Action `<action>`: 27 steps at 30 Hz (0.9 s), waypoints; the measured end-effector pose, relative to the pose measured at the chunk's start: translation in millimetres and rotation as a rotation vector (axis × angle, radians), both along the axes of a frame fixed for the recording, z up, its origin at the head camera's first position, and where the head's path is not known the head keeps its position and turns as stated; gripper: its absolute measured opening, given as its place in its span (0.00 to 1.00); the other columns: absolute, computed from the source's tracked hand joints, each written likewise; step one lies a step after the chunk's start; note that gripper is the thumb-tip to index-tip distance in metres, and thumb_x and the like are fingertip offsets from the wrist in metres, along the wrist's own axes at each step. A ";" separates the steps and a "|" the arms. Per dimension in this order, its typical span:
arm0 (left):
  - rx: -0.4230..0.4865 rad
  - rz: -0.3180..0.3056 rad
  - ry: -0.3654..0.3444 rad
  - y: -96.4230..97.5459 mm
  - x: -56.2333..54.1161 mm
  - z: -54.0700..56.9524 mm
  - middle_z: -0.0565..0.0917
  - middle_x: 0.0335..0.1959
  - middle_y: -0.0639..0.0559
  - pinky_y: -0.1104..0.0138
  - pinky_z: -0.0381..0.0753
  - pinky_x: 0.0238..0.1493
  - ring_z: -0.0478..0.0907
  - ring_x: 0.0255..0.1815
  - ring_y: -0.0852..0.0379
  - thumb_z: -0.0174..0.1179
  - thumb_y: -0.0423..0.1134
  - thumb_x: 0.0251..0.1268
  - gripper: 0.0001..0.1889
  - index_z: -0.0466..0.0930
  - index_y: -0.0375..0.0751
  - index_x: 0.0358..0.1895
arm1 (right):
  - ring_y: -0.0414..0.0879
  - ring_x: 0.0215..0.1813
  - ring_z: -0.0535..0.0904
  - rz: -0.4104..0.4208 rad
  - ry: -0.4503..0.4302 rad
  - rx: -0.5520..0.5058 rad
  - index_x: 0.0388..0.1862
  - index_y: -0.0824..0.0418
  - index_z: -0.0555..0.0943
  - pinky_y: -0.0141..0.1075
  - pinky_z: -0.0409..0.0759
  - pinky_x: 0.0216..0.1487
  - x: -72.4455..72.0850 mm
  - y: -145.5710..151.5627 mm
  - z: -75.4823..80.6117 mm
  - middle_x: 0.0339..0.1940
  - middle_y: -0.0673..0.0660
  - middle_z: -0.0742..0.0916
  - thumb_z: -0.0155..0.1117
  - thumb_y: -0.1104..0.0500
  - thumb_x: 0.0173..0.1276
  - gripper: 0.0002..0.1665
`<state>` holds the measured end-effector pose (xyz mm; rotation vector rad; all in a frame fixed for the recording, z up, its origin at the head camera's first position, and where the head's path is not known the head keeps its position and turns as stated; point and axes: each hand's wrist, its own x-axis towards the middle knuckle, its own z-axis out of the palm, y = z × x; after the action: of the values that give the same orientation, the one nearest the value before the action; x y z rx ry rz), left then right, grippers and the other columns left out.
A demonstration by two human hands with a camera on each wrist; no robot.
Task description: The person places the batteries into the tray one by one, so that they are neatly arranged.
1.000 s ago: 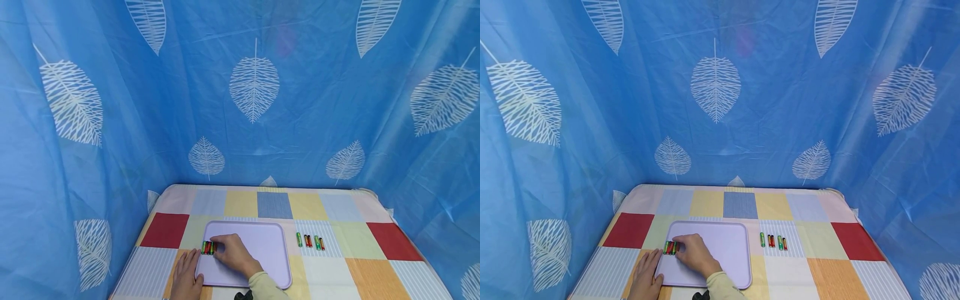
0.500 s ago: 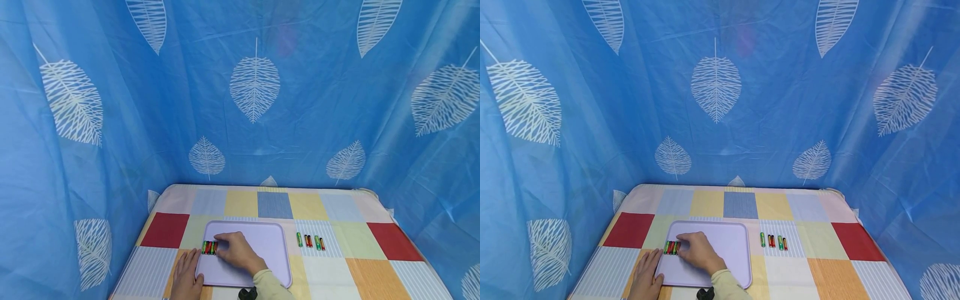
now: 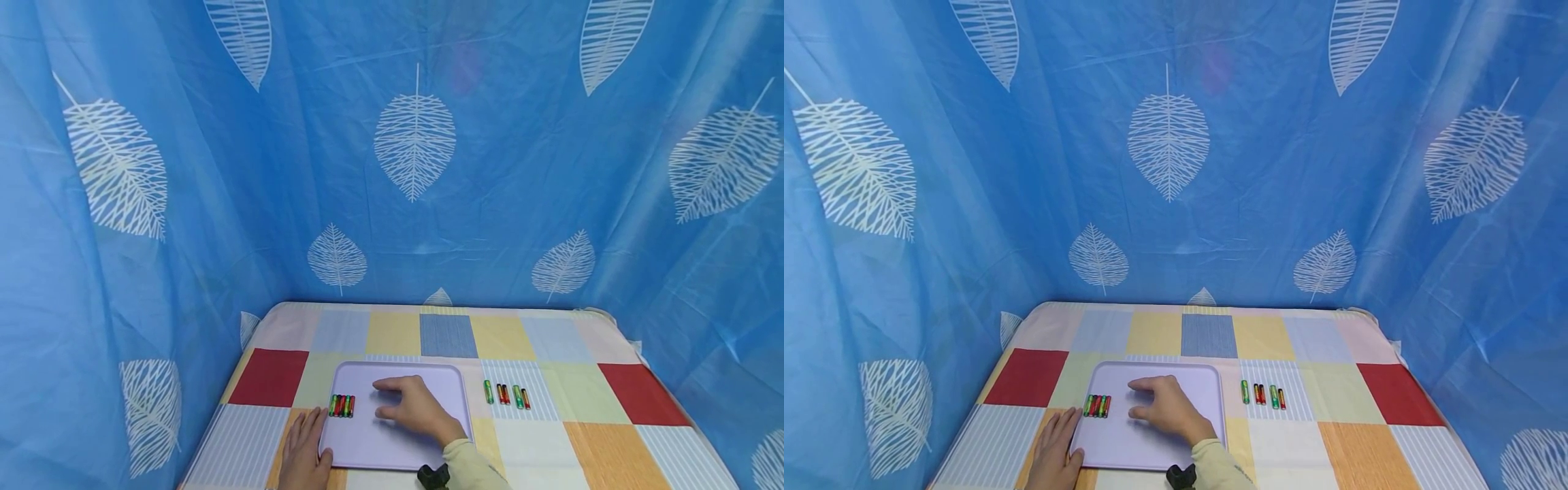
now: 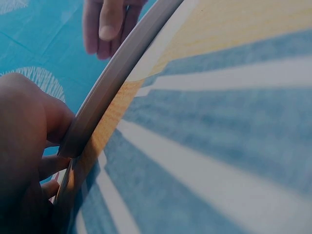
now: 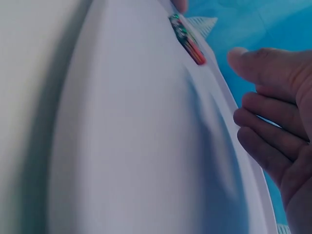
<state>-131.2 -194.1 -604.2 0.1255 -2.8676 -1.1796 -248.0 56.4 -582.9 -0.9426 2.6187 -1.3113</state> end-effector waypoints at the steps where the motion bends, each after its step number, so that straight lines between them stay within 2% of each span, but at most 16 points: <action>1: 0.000 -0.002 0.007 0.2 0.0 -0.6 0.68 0.82 0.29 0.27 0.45 0.83 0.51 0.85 0.24 0.63 0.29 0.63 0.39 0.69 0.32 0.81 | 0.46 0.65 0.89 -0.001 -0.005 -0.004 0.65 0.60 0.89 0.39 0.87 0.69 0.1 5.3 0.1 0.62 0.52 0.93 0.82 0.56 0.66 0.29; 12: -0.015 -0.020 0.048 -0.4 0.0 -5.2 0.69 0.81 0.29 0.26 0.49 0.81 0.53 0.83 0.23 0.64 0.29 0.62 0.39 0.69 0.32 0.80 | 0.53 0.65 0.90 -0.041 -0.060 -0.018 0.65 0.61 0.89 0.43 0.88 0.69 0.6 76.7 3.5 0.63 0.53 0.93 0.84 0.52 0.66 0.31; 18: -0.020 -0.018 0.021 -0.5 -1.3 -2.5 0.68 0.81 0.28 0.25 0.47 0.82 0.52 0.84 0.23 0.63 0.29 0.63 0.39 0.69 0.31 0.80 | 0.57 0.64 0.90 -0.087 -0.058 -0.038 0.65 0.62 0.89 0.47 0.88 0.68 4.2 111.9 5.3 0.62 0.56 0.93 0.84 0.52 0.65 0.31; 23: -0.022 -0.016 -0.005 -0.2 -2.0 -1.7 0.67 0.82 0.28 0.25 0.46 0.82 0.51 0.84 0.22 0.63 0.30 0.63 0.39 0.68 0.31 0.81 | 0.54 0.64 0.90 -0.128 -0.067 -0.015 0.64 0.61 0.89 0.46 0.89 0.67 9.8 135.6 6.9 0.62 0.56 0.93 0.84 0.53 0.65 0.30; 27: -0.017 -0.012 -0.010 -0.3 -1.8 -2.1 0.67 0.82 0.28 0.26 0.45 0.83 0.51 0.85 0.23 0.64 0.30 0.63 0.39 0.68 0.31 0.81 | 0.54 0.62 0.91 -0.150 -0.041 -0.010 0.63 0.62 0.90 0.46 0.90 0.65 14.6 153.3 6.0 0.61 0.56 0.93 0.85 0.54 0.64 0.29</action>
<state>-133.0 -194.4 -606.3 0.1145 -2.8910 -1.1590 -233.4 209.7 -576.9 -0.7244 2.7000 -1.3614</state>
